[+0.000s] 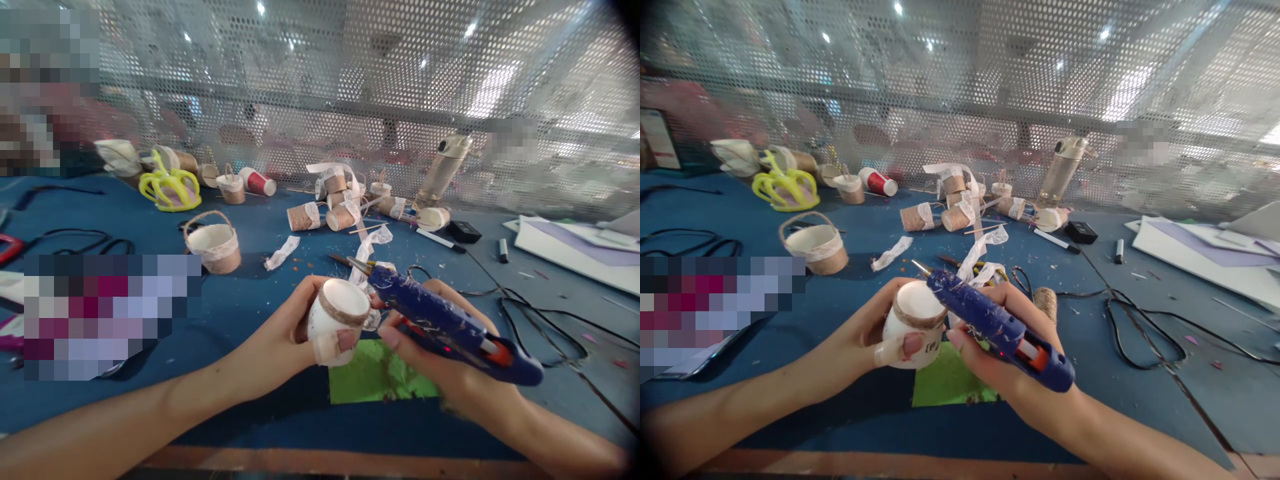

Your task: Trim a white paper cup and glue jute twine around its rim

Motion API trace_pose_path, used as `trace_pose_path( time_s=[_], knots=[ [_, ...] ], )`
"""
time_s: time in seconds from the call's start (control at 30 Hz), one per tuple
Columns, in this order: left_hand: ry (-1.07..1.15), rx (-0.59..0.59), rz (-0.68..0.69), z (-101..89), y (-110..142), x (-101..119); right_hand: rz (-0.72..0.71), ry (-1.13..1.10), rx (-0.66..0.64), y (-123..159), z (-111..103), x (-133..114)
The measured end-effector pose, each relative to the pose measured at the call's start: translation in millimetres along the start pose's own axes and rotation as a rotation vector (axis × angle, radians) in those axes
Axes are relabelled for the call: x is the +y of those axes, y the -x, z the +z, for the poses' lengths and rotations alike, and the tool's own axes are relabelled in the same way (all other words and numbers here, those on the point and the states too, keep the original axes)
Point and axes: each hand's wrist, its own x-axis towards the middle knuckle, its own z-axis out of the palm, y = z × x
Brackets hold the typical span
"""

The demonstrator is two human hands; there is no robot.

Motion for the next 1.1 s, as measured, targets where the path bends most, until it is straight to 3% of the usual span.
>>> trace_pose_path(
  time_s=[0.4, 1.1],
  knots=[
    [-0.004, 0.007, -0.040, -0.1, 1.1, -3.1, -0.125, 0.071, -0.034, -1.8, -1.8, 3.4],
    [0.026, -0.023, -0.075, -1.1, -1.8, -3.5, -0.105, 0.019, -0.033, -1.0, -1.0, 4.5]
  ],
)
